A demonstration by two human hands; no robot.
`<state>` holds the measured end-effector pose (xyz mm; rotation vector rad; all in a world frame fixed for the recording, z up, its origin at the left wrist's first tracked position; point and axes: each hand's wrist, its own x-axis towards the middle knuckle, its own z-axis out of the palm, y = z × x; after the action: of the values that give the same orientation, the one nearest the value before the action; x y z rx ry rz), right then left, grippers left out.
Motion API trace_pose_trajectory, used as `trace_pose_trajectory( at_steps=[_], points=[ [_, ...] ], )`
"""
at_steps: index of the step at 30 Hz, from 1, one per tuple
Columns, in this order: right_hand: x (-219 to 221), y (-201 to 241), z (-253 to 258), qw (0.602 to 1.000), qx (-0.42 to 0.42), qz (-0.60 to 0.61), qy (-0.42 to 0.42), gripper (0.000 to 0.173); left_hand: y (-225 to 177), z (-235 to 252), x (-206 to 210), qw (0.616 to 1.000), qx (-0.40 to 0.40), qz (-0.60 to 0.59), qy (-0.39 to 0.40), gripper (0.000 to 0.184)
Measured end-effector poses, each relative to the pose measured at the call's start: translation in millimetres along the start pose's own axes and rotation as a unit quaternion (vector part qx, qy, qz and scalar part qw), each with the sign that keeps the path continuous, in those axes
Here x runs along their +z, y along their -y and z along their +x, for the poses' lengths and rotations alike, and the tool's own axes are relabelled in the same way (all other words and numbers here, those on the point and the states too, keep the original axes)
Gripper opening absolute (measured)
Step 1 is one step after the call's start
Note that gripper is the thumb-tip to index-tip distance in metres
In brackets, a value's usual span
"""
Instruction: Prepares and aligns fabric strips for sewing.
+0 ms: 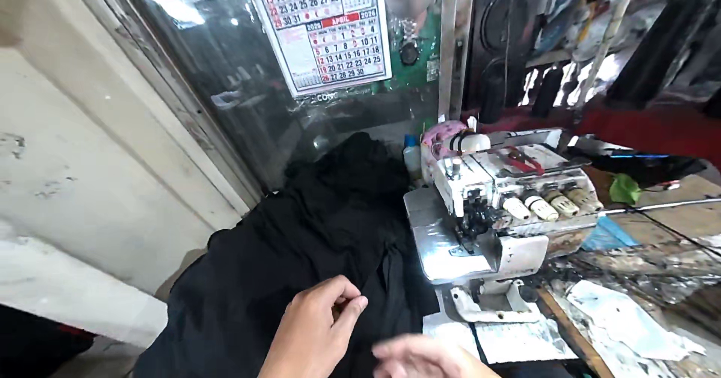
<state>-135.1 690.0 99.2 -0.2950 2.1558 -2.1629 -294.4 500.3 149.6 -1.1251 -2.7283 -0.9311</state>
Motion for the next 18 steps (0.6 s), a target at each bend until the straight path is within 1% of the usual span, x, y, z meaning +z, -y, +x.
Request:
trace_pose_trajectory(
  at_steps=[2,4,6,8,11,14,16,17,18],
  points=[
    [1,15,51,0.986,0.025,0.148,-0.065,0.037,-9,0,-10,0.999,0.031,0.005,-0.010,0.019],
    [-7,30,105,0.953,0.046,0.248,-0.166,0.035,-21,-3,-23,0.998,0.063,0.006,-0.024,0.019],
    [-21,40,148,0.918,0.066,0.274,-0.281,0.036,-24,-11,-24,0.997,0.069,0.000,-0.041,0.020],
    [-35,49,174,0.904,0.067,0.256,-0.337,0.044,-12,-19,-14,0.998,0.044,0.025,-0.046,0.022],
    [-44,70,187,0.908,0.045,0.229,-0.347,0.048,4,-25,-13,0.998,0.005,0.051,-0.037,0.027],
    [-48,91,199,0.913,0.025,0.201,-0.353,0.048,-11,-10,-34,0.998,-0.009,0.032,-0.058,0.033],
    [-50,122,212,0.910,0.022,0.200,-0.361,0.045,-20,15,-42,0.995,0.000,-0.023,-0.096,0.033],
    [-50,140,216,0.919,0.008,0.163,-0.360,0.044,-23,29,-44,0.990,0.015,-0.064,-0.126,0.032],
    [-51,159,217,0.931,-0.017,0.102,-0.351,0.043,-27,44,-44,0.981,0.040,-0.103,-0.160,0.030]
  ],
)
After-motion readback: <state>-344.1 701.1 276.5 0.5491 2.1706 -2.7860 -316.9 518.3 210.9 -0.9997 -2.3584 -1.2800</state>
